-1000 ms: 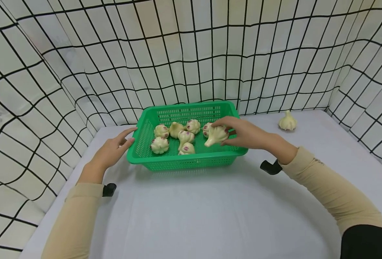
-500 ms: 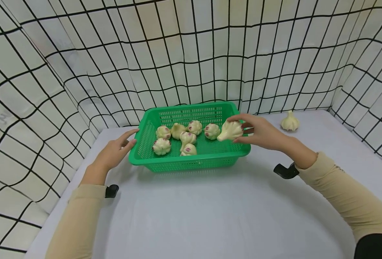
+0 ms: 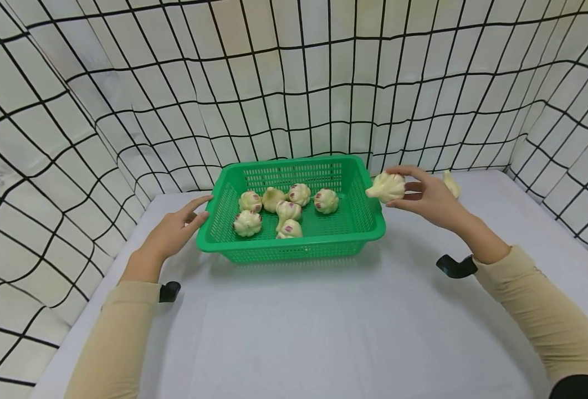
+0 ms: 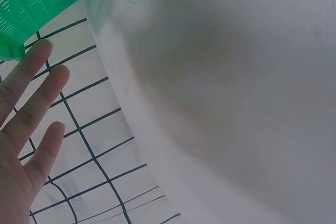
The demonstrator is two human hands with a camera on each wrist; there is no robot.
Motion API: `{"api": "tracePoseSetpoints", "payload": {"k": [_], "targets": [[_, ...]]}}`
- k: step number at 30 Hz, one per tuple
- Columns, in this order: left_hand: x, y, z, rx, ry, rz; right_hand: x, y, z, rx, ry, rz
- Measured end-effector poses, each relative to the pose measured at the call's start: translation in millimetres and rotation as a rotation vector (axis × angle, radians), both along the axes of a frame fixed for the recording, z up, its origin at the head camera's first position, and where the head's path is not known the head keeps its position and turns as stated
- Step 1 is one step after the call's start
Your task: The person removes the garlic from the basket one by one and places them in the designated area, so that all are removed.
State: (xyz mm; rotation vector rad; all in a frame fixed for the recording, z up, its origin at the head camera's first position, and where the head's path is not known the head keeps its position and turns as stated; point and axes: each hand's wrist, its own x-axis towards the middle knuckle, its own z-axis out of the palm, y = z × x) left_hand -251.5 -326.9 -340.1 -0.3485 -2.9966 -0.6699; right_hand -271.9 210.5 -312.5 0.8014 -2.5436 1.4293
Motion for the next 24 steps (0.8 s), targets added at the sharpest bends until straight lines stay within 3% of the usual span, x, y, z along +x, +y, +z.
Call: {"api": "tracePoseSetpoints", "payload": {"k": [11,24], "targets": [[0.6,1.3,0.5,-0.002,-0.002,0.001,-10.1,26.6,-16.2,-0.038,-0.010,-0.150],[0.6,1.1,0.4,0.001,-0.002,-0.003,-19.8,61.6,-31.3,-0.250,-0.061,-0.246]]}}
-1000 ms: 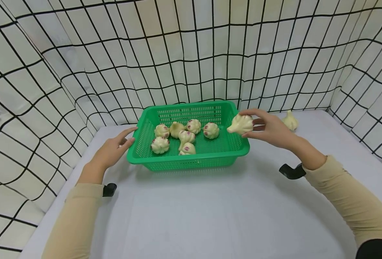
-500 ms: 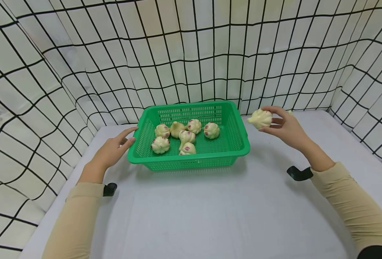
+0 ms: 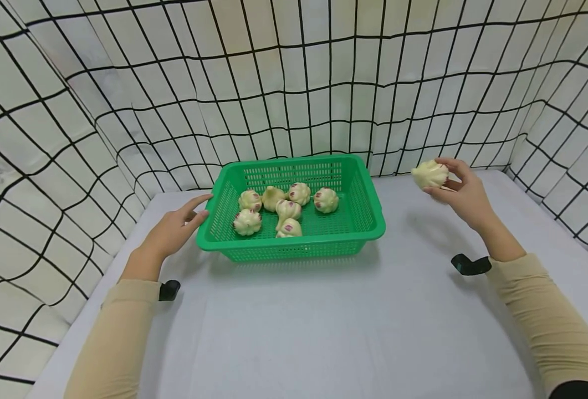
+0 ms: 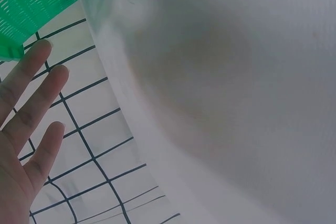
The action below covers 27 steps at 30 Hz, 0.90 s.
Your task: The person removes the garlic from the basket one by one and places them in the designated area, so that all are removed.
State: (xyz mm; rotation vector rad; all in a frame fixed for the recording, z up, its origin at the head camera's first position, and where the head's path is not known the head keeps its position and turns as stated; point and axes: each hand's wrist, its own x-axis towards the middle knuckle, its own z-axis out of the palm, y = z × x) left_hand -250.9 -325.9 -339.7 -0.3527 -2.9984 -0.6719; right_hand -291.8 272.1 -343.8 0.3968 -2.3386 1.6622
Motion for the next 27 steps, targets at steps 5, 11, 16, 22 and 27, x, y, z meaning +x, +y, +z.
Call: {"api": "tracePoseSetpoints", "payload": {"k": [5,11,16,22,27], "targets": [[0.1,-0.1,0.1,0.001,-0.001,0.003,-3.2,16.1,-2.8,-0.104,-0.036,-0.060],[0.1,-0.2,-0.2,0.001,-0.002,0.002,-6.6,39.6,-10.7,-0.304,-0.039,-0.118],[0.5,-0.1,0.1,-0.003,-0.002,0.003,-6.9,52.9,-15.5,-0.446,-0.030,-0.137],[0.5,0.1,0.9,-0.006,-0.004,0.005,-7.9,62.2,-21.1,-0.525,-0.063,-0.154],[0.3,0.4,0.6,-0.007,-0.006,0.007,-12.1,70.0,-27.1,-0.584,-0.122,-0.154]]}}
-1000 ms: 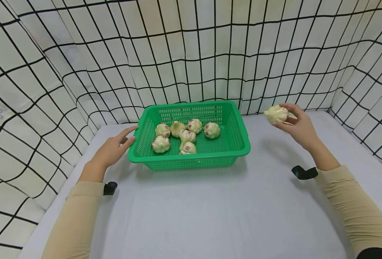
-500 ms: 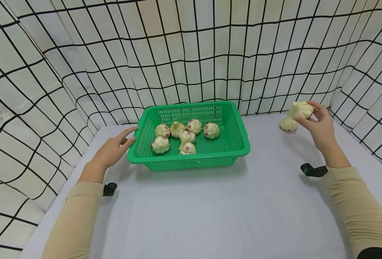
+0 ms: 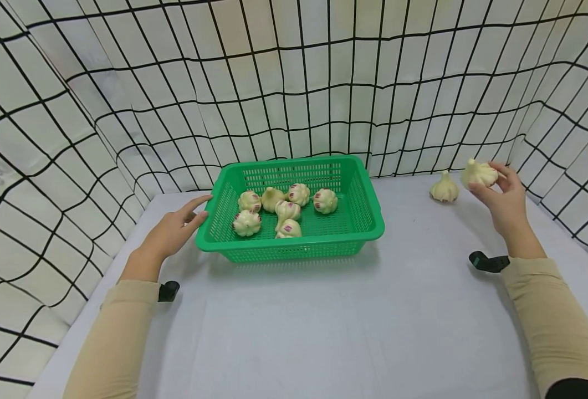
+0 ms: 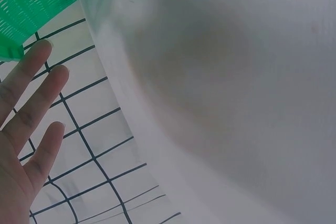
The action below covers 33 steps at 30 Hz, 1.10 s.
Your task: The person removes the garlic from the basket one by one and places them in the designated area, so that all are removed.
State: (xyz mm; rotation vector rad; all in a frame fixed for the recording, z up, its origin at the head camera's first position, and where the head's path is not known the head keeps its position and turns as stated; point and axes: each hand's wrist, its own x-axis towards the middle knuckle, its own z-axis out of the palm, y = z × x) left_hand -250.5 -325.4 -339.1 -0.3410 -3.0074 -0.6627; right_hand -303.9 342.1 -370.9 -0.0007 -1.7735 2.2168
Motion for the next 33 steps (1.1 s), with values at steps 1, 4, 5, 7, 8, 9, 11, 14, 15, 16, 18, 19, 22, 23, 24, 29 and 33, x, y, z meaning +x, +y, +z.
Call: {"api": "tracePoseSetpoints", "payload": {"k": [1,4,5,7,8,9,11,14,15,16,18,19,22,23,24,29,33], "targets": [[0.0,0.0,-0.2,-0.002,-0.001,0.001,-1.2,2.0,-1.2,-0.038,-0.018,0.011],[0.0,0.0,-0.6,-0.005,-0.003,-0.001,-4.9,8.6,-4.0,-0.222,-0.088,0.042],[0.1,0.0,-0.7,-0.004,-0.004,-0.002,-6.2,11.2,-4.8,-0.290,-0.118,0.044],[0.1,-0.1,-1.0,-0.004,-0.004,-0.003,-8.6,15.9,-6.3,-0.389,-0.165,0.035],[0.2,-0.1,-1.1,-0.004,-0.004,-0.004,-9.8,18.0,-7.2,-0.426,-0.182,0.028],[0.3,-0.2,-1.2,-0.003,-0.003,-0.004,-10.8,19.8,-8.0,-0.450,-0.196,0.020],[0.6,-0.3,-1.2,0.000,-0.002,-0.002,-13.1,22.2,-10.2,-0.450,-0.216,0.004],[1.3,-0.4,-0.5,-0.002,0.000,0.001,-15.7,22.5,-13.6,-0.393,-0.234,-0.009],[1.5,-0.3,-0.1,-0.003,0.000,0.002,-16.4,22.2,-14.4,-0.358,-0.245,-0.016],[1.5,-0.3,0.3,-0.004,0.001,0.002,-16.8,21.6,-15.3,-0.328,-0.253,-0.020],[1.5,0.0,1.0,-0.009,0.000,0.001,-17.5,20.4,-16.3,-0.276,-0.271,-0.030],[1.4,0.1,1.0,-0.010,0.000,0.001,-17.9,20.0,-16.7,-0.265,-0.278,-0.033],[0.8,0.3,0.8,-0.010,-0.001,0.001,-19.6,19.5,-17.7,-0.260,-0.298,-0.039],[0.7,0.4,0.7,-0.008,-0.002,0.002,-20.4,19.7,-18.2,-0.264,-0.307,-0.043],[0.6,0.4,0.6,-0.006,-0.003,0.002,-21.2,20.0,-18.8,-0.265,-0.316,-0.046],[0.2,0.5,1.0,-0.006,-0.005,0.001,-25.1,21.9,-22.7,-0.236,-0.367,-0.070],[0.3,0.9,1.3,-0.009,-0.007,0.003,-28.3,23.6,-24.0,-0.218,-0.382,-0.075]]}}
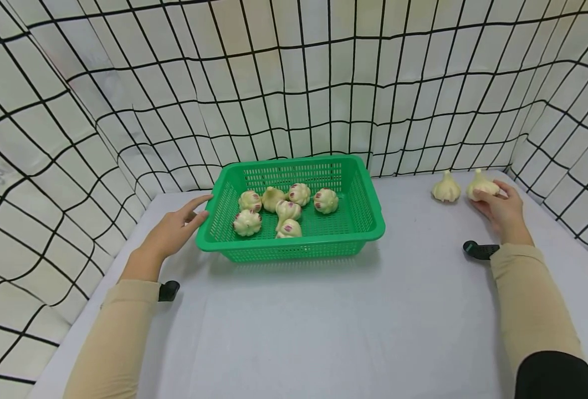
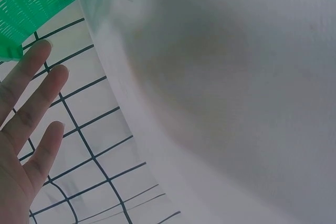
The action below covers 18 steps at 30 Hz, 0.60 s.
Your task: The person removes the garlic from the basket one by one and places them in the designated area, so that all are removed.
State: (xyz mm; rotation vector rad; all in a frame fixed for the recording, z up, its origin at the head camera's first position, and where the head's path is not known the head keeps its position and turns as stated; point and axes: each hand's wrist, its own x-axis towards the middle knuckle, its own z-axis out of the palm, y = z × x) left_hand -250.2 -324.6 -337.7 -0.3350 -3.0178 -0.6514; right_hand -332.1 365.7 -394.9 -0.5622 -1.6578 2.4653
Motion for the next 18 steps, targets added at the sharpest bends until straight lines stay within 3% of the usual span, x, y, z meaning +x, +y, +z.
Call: {"api": "tracePoseSetpoints", "payload": {"k": [11,18], "targets": [[1.4,-0.5,1.1,0.002,-0.002,0.004,-6.3,1.5,-1.7,0.238,-0.048,-0.003],[1.5,-0.3,1.9,0.000,-0.004,-0.004,-2.3,5.0,-3.2,0.552,-0.127,0.067]]}}
